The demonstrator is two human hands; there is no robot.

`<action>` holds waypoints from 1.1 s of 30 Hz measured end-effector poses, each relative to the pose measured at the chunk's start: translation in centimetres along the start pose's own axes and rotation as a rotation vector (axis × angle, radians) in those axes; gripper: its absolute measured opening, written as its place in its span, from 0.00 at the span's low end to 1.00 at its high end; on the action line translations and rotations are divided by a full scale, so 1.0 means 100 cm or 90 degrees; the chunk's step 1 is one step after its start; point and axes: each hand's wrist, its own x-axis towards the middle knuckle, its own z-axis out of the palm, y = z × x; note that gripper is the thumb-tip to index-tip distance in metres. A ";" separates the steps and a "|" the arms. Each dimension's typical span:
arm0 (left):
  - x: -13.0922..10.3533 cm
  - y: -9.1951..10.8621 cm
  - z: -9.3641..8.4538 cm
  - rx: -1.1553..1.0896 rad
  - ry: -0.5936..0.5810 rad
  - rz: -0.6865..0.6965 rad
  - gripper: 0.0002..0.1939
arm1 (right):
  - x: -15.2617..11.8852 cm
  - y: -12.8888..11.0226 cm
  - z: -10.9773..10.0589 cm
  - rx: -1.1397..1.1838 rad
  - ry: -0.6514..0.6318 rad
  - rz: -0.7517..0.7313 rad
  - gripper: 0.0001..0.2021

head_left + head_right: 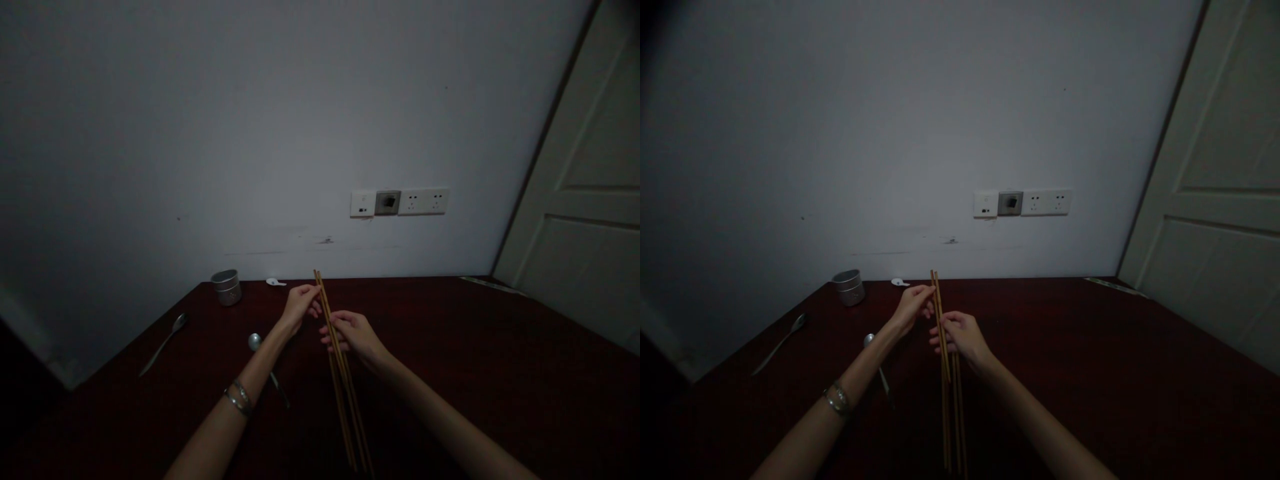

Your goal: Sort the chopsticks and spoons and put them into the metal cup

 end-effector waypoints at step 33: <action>-0.010 0.013 0.013 -0.015 -0.053 -0.068 0.10 | 0.009 -0.028 -0.040 -0.104 0.083 -0.064 0.11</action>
